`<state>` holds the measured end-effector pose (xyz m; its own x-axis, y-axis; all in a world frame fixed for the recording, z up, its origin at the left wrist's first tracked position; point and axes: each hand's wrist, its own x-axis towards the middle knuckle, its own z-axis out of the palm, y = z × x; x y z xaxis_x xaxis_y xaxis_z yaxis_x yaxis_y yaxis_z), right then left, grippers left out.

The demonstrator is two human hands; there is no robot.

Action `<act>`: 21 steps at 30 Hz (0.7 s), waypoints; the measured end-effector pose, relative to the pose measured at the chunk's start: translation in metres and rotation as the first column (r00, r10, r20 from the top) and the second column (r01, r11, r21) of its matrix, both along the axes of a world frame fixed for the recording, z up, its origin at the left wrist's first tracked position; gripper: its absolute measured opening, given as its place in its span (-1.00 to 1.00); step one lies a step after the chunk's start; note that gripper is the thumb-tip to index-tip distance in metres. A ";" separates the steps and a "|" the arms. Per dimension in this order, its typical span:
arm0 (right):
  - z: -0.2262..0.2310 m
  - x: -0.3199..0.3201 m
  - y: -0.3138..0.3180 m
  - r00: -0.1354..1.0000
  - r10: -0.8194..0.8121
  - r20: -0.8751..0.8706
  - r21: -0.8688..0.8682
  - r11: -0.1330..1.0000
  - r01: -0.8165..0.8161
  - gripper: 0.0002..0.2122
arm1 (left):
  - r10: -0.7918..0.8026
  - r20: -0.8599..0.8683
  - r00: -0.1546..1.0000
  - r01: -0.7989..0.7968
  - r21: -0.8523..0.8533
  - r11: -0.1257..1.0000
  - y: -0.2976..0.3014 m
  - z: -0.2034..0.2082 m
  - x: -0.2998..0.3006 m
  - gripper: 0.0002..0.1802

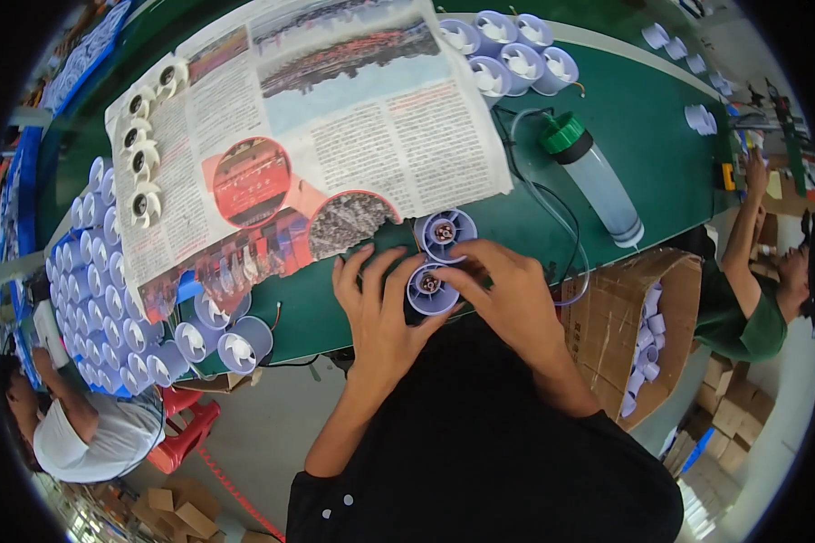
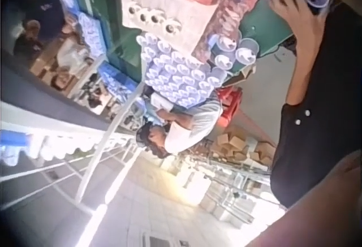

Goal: The person assembles small cooling fans by applying a substance from a dispenser syringe to a cooling fan housing, then inserting fan blades into the housing.

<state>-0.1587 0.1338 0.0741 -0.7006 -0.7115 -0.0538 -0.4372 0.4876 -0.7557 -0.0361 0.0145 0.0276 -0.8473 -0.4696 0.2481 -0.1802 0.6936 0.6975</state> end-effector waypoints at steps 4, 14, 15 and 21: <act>0.004 -0.013 0.007 0.989 0.015 -0.149 0.064 0.998 -0.005 -0.76 | 0.043 -0.007 0.999 -0.042 0.040 0.998 -0.005 -0.007 0.007 -0.28; 0.015 -0.047 0.042 0.994 0.109 -0.018 -0.188 0.976 -0.111 -0.76 | 0.042 0.019 0.999 -0.042 0.008 0.999 -0.008 -0.005 0.006 -0.25; 0.017 -0.054 0.044 0.998 0.064 -0.020 -0.190 0.980 -0.067 -0.75 | 0.046 0.021 0.999 -0.047 0.012 0.999 -0.008 -0.006 0.005 -0.25; 0.004 -0.036 0.022 0.970 0.220 0.102 0.118 0.966 -0.232 -0.36 | 0.052 0.033 0.998 -0.052 0.003 0.999 -0.009 -0.005 0.002 -0.27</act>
<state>-0.1951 0.1562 0.0783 -0.5109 -0.8340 -0.2084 -0.4822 0.4787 -0.7337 -0.0337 0.0056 0.0222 -0.8293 -0.5141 0.2190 -0.2385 0.6801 0.6933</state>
